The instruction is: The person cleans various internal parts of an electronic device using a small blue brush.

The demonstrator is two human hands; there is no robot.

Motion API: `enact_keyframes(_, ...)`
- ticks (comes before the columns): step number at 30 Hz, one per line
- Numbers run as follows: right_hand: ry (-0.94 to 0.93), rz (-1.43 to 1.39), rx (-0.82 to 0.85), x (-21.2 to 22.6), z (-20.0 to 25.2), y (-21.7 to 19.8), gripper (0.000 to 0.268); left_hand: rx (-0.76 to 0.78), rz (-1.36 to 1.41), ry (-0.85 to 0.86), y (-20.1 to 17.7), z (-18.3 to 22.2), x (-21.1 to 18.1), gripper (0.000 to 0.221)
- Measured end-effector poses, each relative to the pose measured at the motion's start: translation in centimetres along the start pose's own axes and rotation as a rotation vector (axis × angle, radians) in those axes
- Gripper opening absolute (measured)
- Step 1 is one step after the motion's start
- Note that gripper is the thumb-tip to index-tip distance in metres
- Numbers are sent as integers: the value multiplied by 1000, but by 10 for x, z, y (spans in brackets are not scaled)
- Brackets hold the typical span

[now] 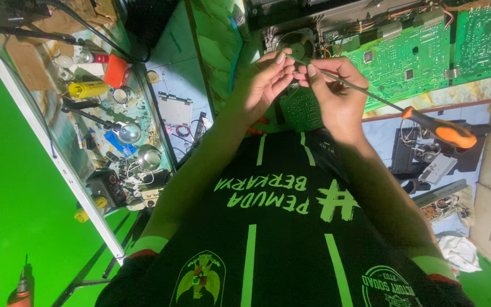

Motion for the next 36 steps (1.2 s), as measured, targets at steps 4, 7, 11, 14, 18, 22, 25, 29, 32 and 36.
enact_keyframes(4, 8, 28, 10, 1, 0, -3, 8, -55, -163, 46, 4, 1, -3, 39)
enact_keyframes(7, -5, 36, 43, 1, -2, -5, 8, -72, -317, 91, 8, 4, -10, 41)
enact_keyframes(11, 15, -23, 60, -4, -3, -7, 10, -124, -390, 97, 9, 6, -13, 39)
enact_keyframes(14, 13, -40, 74, -7, -4, -4, 10, -123, -345, 126, 10, 3, -13, 37)
enact_keyframes(18, 28, -53, 100, -8, -4, -7, 10, -85, -317, 139, 6, 2, -12, 34)
enact_keyframes(22, 39, -14, 108, -8, -5, -12, 10, -12, -330, 126, 3, 1, -11, 31)
enact_keyframes(25, 39, 13, 114, -12, -3, -13, 10, 26, -333, 142, 3, 1, -8, 29)
enact_keyframes(29, 31, -56, 105, -16, -4, -15, 9, 34, -336, 147, 4, 1, -8, 29)
enact_keyframes(32, 49, -79, 94, -19, -1, -17, 8, 41, -348, 134, 3, 2, -8, 30)
enact_keyframes(36, 46, -71, 100, -19, 0, -20, 7, 31, -402, 119, 4, 2, -8, 33)
Point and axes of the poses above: each hand's wrist, its own z-axis away from the middle knuckle, its own y-axis out of the palm, x = y × z, the point moved 3 cm from there along -z, towards the middle knuckle, and after that the axes turned 3 degrees about x, right-handed, at the moved point
